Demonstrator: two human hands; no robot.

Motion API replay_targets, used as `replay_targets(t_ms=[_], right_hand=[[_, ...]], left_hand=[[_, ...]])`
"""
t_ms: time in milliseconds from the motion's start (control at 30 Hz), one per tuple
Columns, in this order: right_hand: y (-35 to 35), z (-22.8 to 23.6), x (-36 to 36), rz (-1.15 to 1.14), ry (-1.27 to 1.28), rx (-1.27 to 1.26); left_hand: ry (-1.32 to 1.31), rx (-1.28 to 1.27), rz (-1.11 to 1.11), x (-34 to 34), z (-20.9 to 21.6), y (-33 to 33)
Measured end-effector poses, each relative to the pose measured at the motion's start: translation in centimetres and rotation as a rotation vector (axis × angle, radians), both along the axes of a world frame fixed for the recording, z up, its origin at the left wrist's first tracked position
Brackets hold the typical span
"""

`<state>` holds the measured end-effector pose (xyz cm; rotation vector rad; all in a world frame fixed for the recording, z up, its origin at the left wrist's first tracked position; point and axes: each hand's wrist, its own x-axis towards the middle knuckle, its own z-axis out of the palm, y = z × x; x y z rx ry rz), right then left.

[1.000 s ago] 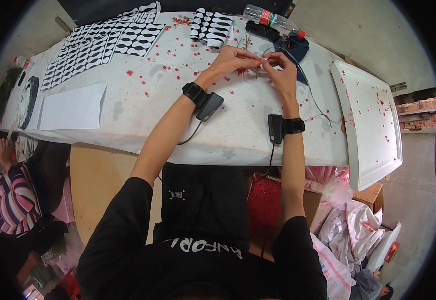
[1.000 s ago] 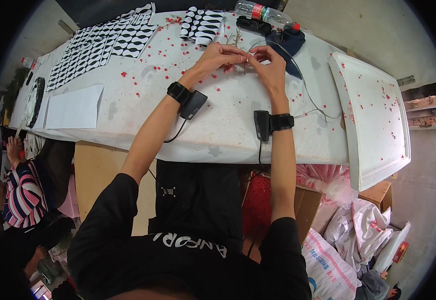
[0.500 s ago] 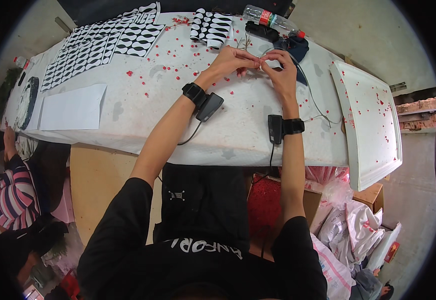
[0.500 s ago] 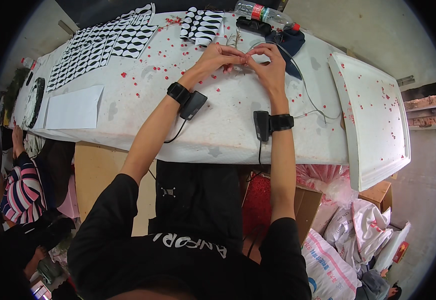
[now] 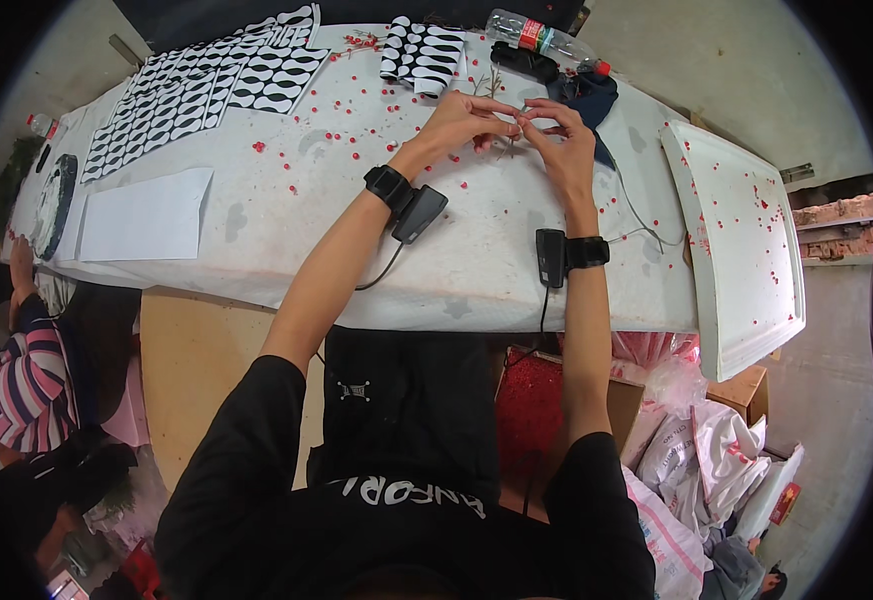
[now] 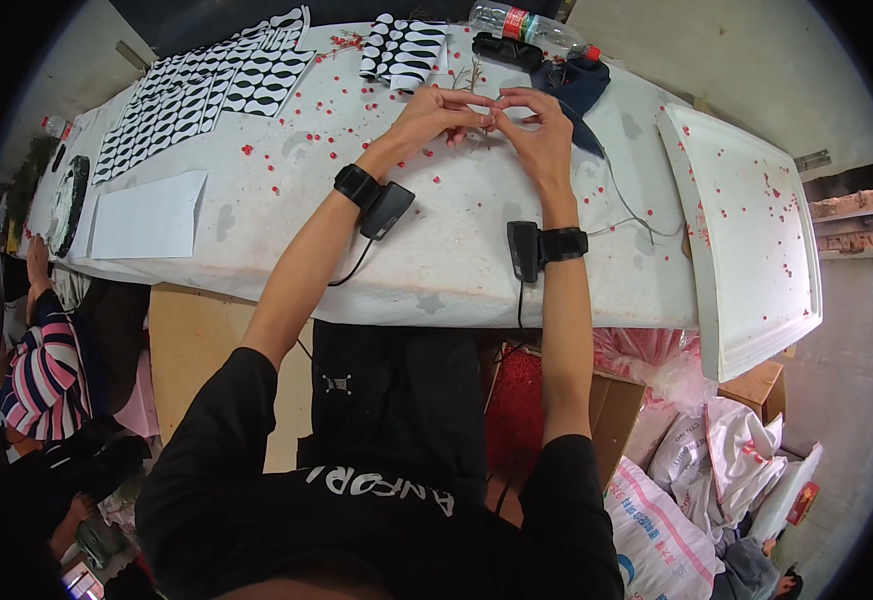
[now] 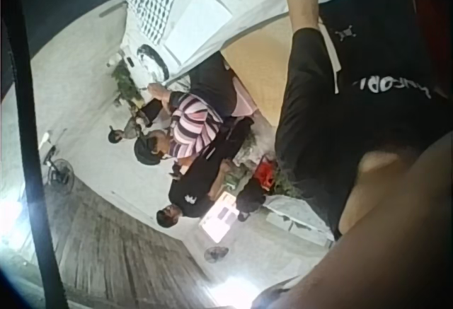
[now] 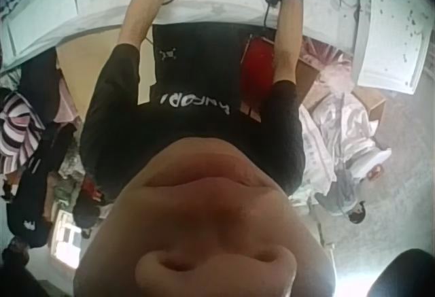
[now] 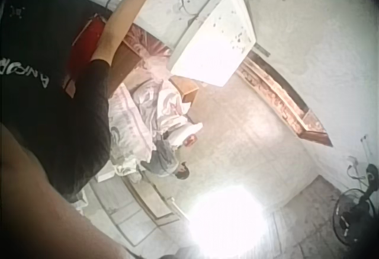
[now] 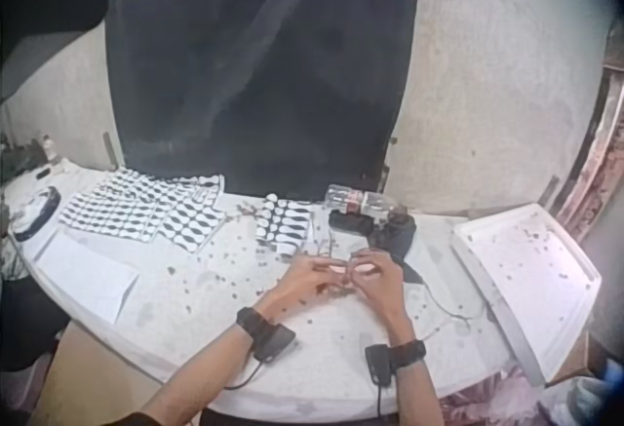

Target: Assembling small components and wiring at a workshop workbench using a glue gun.

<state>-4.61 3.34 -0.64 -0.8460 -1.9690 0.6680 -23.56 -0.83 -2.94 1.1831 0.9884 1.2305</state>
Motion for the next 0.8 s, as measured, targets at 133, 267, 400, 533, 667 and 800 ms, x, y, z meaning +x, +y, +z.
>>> replay_targets(t_ms=[133,267,400,533,667,800], right_hand=[[0.06,-0.09,0.0,0.027,0.047,-0.092],[0.0,-0.07,0.01,0.025,0.061,-0.117],[0.26,-0.25,0.13,0.007,0.06,-0.136],[0.49,-0.36,0.17,0.005,0.092,-0.185],[0.61,-0.54,0.25,0.03,0.091,-0.211],[0.8,-0.91,0.14,0.104,0.097,-0.187]], left_hand=[[0.013,0.005,0.001,-0.02,-0.1,0.03],[-0.001,0.015,-0.001,0.0,-0.13,0.03],[0.023,0.02,-0.004,-0.04,-0.3,0.15],[0.038,0.021,-0.008,-0.1,-0.36,0.21],[0.026,0.012,-0.006,-0.14,-0.48,0.29],[0.007,0.008,0.0,-0.04,-0.36,0.21]])
